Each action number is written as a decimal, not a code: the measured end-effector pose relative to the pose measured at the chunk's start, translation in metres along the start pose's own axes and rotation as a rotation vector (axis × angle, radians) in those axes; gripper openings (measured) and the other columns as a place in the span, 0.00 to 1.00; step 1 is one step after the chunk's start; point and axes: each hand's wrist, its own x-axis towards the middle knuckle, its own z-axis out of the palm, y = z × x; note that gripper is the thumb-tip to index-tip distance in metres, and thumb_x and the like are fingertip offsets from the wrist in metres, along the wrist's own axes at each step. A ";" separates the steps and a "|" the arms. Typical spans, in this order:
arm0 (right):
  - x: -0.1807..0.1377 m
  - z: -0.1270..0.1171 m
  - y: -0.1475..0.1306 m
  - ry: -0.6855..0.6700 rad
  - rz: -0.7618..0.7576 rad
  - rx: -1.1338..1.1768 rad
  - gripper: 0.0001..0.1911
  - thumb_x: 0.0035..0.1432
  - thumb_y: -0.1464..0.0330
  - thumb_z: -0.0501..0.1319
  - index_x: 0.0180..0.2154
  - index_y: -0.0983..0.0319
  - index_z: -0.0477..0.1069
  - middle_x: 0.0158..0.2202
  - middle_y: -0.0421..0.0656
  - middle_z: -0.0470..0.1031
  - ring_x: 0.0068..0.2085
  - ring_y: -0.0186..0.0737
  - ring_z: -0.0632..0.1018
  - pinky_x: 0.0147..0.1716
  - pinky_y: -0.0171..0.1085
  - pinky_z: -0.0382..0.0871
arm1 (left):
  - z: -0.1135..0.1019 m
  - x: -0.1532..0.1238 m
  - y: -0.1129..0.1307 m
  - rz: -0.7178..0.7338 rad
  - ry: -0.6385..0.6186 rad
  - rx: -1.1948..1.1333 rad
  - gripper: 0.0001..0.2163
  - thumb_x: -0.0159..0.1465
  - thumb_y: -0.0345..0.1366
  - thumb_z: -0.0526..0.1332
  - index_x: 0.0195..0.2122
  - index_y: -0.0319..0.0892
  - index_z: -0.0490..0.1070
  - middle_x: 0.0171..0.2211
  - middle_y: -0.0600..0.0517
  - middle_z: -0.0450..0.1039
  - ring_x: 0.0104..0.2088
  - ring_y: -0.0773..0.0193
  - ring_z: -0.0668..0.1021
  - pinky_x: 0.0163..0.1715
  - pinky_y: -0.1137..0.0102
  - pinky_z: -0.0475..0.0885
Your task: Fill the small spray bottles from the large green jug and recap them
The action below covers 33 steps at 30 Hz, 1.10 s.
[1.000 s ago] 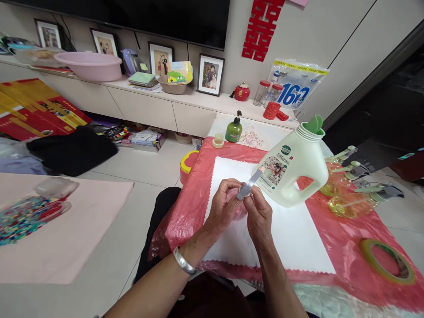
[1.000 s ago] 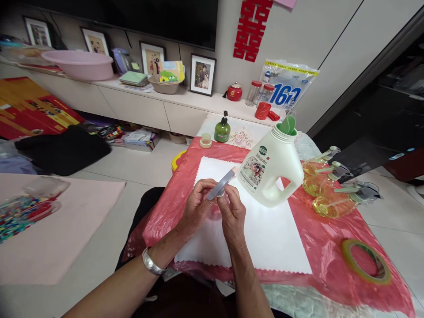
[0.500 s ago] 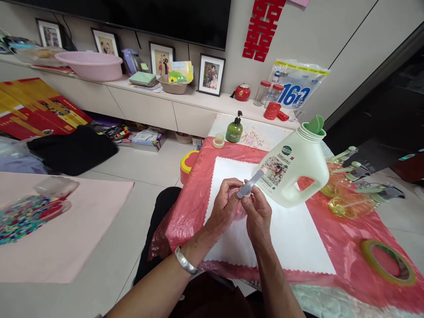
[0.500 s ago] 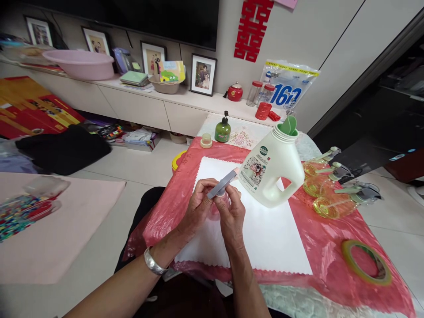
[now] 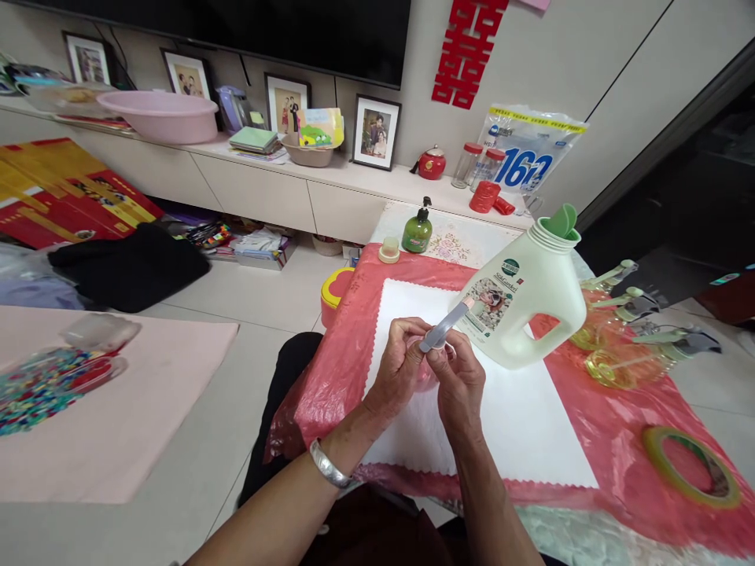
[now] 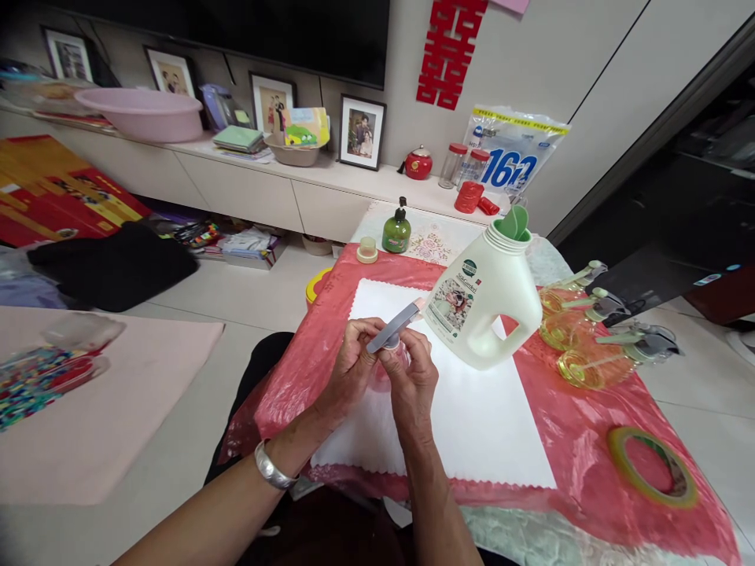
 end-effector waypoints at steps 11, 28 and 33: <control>-0.001 -0.014 -0.003 -0.145 0.084 -0.076 0.27 0.60 0.50 0.70 0.54 0.59 0.75 0.57 0.47 0.69 0.58 0.50 0.70 0.60 0.48 0.64 | -0.043 -0.027 -0.031 -0.181 -0.120 0.338 0.44 0.47 0.43 0.80 0.61 0.44 0.59 0.64 0.36 0.62 0.66 0.39 0.68 0.65 0.43 0.64; 0.004 -0.056 -0.048 -0.471 0.138 0.219 0.39 0.58 0.55 0.75 0.67 0.49 0.65 0.68 0.45 0.58 0.68 0.54 0.62 0.66 0.54 0.63 | -0.048 -0.019 0.015 -0.401 -0.307 -0.166 0.39 0.48 0.45 0.80 0.61 0.46 0.71 0.58 0.40 0.76 0.55 0.44 0.80 0.52 0.55 0.77; 0.003 -0.062 -0.072 -0.566 0.207 0.217 0.48 0.50 0.48 0.78 0.67 0.57 0.67 0.64 0.51 0.64 0.66 0.57 0.65 0.65 0.58 0.62 | -0.043 -0.022 0.027 -0.551 -0.402 -0.312 0.34 0.44 0.51 0.81 0.51 0.44 0.78 0.47 0.41 0.82 0.46 0.46 0.84 0.48 0.55 0.79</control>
